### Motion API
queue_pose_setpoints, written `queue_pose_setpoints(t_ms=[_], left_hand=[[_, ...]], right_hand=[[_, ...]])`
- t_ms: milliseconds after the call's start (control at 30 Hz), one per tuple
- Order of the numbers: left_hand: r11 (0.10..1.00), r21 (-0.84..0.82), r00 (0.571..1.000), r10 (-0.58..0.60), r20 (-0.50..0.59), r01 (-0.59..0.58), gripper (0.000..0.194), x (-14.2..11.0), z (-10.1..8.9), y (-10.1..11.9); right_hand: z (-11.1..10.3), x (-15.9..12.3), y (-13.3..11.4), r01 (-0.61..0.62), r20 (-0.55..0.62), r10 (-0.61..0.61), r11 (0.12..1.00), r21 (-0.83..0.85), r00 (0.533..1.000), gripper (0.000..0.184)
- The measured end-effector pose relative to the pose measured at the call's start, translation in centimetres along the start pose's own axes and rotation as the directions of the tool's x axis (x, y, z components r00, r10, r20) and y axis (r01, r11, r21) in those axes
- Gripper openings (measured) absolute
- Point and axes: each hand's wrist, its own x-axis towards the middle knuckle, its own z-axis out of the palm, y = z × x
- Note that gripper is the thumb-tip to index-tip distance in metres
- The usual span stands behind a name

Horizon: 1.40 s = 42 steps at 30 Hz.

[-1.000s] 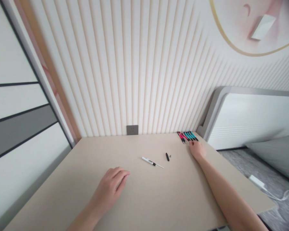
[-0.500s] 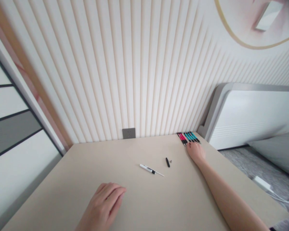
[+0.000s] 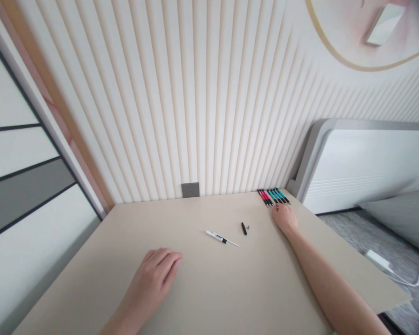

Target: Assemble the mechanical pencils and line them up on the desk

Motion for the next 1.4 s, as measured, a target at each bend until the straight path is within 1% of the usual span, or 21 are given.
queue_pose_setpoints(t_ms=[67, 167, 267, 300, 367, 467, 500, 567, 633, 700, 767, 867, 1000, 1167, 1300, 1400], left_hand=[[1.000, 0.014, 1.000, -0.025, 0.018, 0.025, 0.020, 0.0, -0.1, -0.2], [0.996, 0.031, 0.995, -0.090, 0.040, 0.089, 0.021, -0.2, -0.1, -0.8], [0.984, 0.032, 0.983, -0.177, 0.049, 0.176, 0.021, -0.6, -0.2, -1.9], [0.976, 0.029, 0.976, -0.215, 0.043, 0.214, 0.022, -0.8, -0.2, -2.4], [0.962, 0.016, 0.961, -0.274, 0.047, 0.273, 0.022, -1.1, -0.4, -3.2], [0.935, 0.009, 0.932, -0.354, 0.074, 0.354, 0.021, -1.7, -0.6, -3.9], [0.933, 0.001, 0.929, -0.358, 0.093, 0.360, 0.020, -1.8, -0.6, -4.0], [0.936, -0.021, 0.928, -0.347, 0.133, 0.353, 0.021, -2.1, -0.7, -4.0], [0.940, -0.036, 0.931, -0.330, 0.154, 0.339, 0.024, -2.4, -0.6, -3.8], [0.946, -0.040, 0.936, -0.311, 0.165, 0.322, 0.024, -2.5, -0.5, -3.6], [0.951, -0.046, 0.939, -0.294, 0.180, 0.306, 0.022, -2.5, -0.3, -3.5], [0.952, -0.071, 0.938, -0.279, 0.207, 0.299, 0.020, -2.5, 0.0, -3.6], [0.953, -0.098, 0.940, -0.262, 0.219, 0.288, 0.018, -2.5, 0.3, -3.8], [0.952, -0.110, 0.943, -0.258, 0.212, 0.285, 0.017, -2.6, 0.7, -4.0], [0.951, -0.092, 0.941, -0.273, 0.199, 0.295, 0.018, -2.5, 0.8, -3.7], [0.952, -0.075, 0.942, -0.278, 0.189, 0.296, 0.021, -2.4, 0.7, -3.3]], right_hand=[[-0.3, -0.6, 0.0, 0.034, -0.041, -0.031, 0.998, 0.054, 0.999, 0.036], [-0.8, -2.1, -0.9, 0.177, -0.119, -0.160, 0.972, 0.152, 0.980, 0.036], [-1.6, -4.8, -3.1, 0.353, -0.216, -0.306, 0.906, 0.234, 0.927, 0.035], [-1.8, -6.0, -4.2, 0.407, -0.224, -0.356, 0.878, 0.254, 0.907, 0.034], [-2.3, -8.6, -6.7, 0.518, -0.215, -0.473, 0.808, 0.281, 0.854, 0.032], [-2.7, -12.6, -10.6, 0.626, -0.139, -0.614, 0.728, 0.281, 0.777, 0.028], [-2.7, -13.9, -11.8, 0.641, -0.107, -0.640, 0.718, 0.271, 0.761, 0.026], [-2.7, -16.0, -13.6, 0.657, -0.063, -0.665, 0.713, 0.245, 0.744, 0.024], [-2.5, -17.5, -14.6, 0.682, -0.056, -0.688, 0.699, 0.216, 0.723, 0.022], [-2.4, -18.5, -14.6, 0.706, -0.061, -0.708, 0.685, 0.178, 0.703, 0.020], [-2.4, -19.0, -14.2, 0.722, -0.061, -0.722, 0.676, 0.147, 0.689, 0.020], [-2.6, -19.3, -13.5, 0.736, -0.050, -0.737, 0.664, 0.135, 0.674, 0.021], [-2.8, -19.3, -13.3, 0.755, -0.035, -0.759, 0.640, 0.144, 0.650, 0.022], [-2.5, -19.1, -13.3, 0.756, -0.025, -0.768, 0.624, 0.196, 0.640, 0.022], [-2.4, -19.0, -13.0, 0.750, -0.026, -0.769, 0.615, 0.243, 0.639, 0.022], [-2.0, -18.8, -12.9, 0.733, -0.078, -0.766, 0.573, 0.366, 0.638, 0.022]])
